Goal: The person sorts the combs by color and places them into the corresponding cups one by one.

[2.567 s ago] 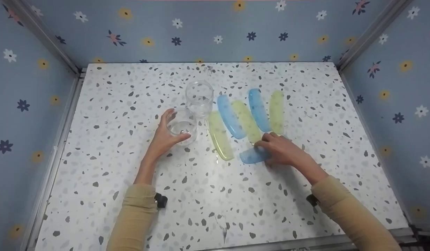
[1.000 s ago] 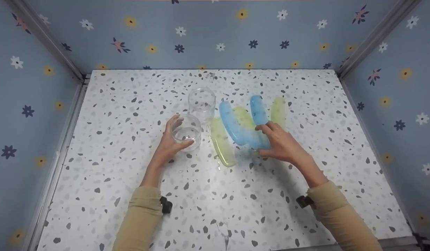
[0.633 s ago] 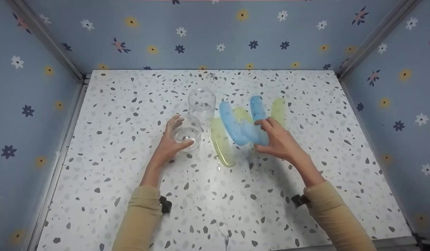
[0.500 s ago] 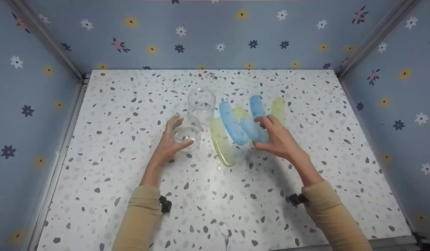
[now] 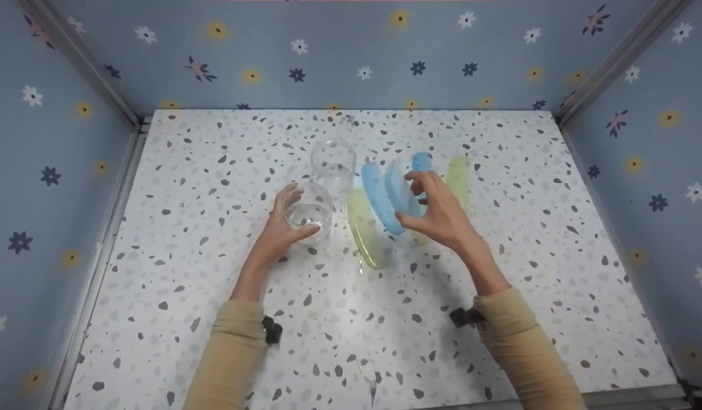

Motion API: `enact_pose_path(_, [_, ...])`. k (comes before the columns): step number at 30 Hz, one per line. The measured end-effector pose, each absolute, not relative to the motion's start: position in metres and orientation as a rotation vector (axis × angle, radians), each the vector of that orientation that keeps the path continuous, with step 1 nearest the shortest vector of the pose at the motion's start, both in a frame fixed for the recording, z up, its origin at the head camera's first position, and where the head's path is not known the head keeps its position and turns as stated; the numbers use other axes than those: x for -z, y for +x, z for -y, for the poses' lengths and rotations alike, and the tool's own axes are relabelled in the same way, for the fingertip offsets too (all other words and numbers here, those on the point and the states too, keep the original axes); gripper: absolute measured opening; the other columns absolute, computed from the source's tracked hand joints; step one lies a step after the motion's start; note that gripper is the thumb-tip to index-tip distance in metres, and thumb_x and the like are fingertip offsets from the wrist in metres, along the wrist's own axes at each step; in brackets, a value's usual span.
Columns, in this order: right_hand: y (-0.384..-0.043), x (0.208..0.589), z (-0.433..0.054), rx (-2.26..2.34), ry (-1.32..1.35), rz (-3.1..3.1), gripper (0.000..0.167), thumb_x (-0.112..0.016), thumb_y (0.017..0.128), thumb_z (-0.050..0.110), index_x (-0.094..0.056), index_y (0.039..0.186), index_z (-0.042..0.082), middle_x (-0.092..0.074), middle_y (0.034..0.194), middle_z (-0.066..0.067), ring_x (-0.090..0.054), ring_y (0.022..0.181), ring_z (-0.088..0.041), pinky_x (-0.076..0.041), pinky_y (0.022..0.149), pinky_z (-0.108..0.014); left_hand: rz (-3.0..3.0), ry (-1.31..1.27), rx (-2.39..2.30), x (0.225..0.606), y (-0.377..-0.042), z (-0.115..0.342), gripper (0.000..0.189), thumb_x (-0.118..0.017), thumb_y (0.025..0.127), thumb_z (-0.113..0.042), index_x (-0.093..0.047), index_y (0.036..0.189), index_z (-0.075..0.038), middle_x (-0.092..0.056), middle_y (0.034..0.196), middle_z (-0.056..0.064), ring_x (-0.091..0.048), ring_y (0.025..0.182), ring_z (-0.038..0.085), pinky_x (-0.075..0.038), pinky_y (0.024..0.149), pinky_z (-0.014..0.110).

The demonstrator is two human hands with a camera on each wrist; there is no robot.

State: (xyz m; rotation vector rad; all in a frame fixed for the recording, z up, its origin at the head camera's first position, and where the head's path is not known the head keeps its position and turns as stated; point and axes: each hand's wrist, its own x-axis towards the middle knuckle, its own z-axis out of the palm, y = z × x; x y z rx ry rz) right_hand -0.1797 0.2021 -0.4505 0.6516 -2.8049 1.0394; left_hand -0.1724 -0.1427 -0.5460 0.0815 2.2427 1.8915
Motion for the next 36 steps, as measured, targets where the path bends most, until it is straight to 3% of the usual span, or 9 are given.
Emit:
enact_pose_path(10, [-0.184, 0.444, -0.172, -1.202, 0.685, 2.677, 0.065, -0.079, 0.086, 0.028, -0.05, 0.141, 0.011, -0.056, 0.112, -0.016, -0.055, 0.102, -0.021, -0.064, 0.089, -0.04, -2.262, 0.099, -1.868, 0.568, -0.184, 0.142, 0.11, -0.09, 0.079, -0.028, -0.018, 0.161, -0.038, -0.031, 0.168, -0.004, -0.023, 0.16, 0.022, -0.017, 0.132, 0.055])
enact_pose_path(22, [-0.189, 0.436, -0.137, -1.333, 0.654, 2.538, 0.067, -0.08, 0.084, 0.023, -0.05, 0.141, 0.007, -0.06, 0.112, -0.012, -0.062, 0.105, -0.028, -0.064, 0.089, -0.037, -2.276, 0.164, -1.85, 0.562, -0.188, 0.134, 0.109, -0.091, 0.077, -0.029, -0.021, 0.16, -0.037, -0.033, 0.168, -0.001, -0.028, 0.158, 0.023, -0.02, 0.131, 0.055])
enact_pose_path(26, [-0.189, 0.433, -0.122, -1.343, 0.667, 2.542, 0.067, -0.08, 0.085, 0.024, -0.049, 0.142, 0.008, -0.06, 0.115, -0.011, -0.061, 0.107, -0.023, -0.063, 0.093, -0.035, -2.277, 0.135, -1.82, 0.561, -0.187, 0.133, 0.109, -0.091, 0.078, -0.027, -0.021, 0.16, -0.039, -0.033, 0.168, -0.002, -0.028, 0.158, 0.026, -0.018, 0.132, 0.055])
enact_pose_path(31, [-0.189, 0.431, -0.105, -1.373, 0.701, 2.503, 0.068, -0.081, 0.085, 0.025, -0.049, 0.142, 0.007, -0.061, 0.116, -0.012, -0.062, 0.107, -0.022, -0.064, 0.093, -0.041, -2.282, 0.113, -1.786, 0.561, -0.186, 0.131, 0.109, -0.091, 0.078, -0.027, -0.02, 0.159, -0.043, -0.032, 0.169, -0.001, -0.028, 0.158, 0.029, -0.017, 0.132, 0.056])
enact_pose_path(36, [-0.188, 0.433, -0.092, -1.368, 0.735, 2.481, 0.068, -0.082, 0.084, 0.024, -0.049, 0.142, 0.006, -0.061, 0.114, -0.011, -0.062, 0.106, -0.02, -0.064, 0.092, -0.036, -2.288, 0.197, -1.78, 0.564, -0.185, 0.128, 0.109, -0.089, 0.081, -0.027, -0.017, 0.162, -0.036, -0.033, 0.168, 0.001, -0.028, 0.158, 0.028, -0.018, 0.132, 0.056])
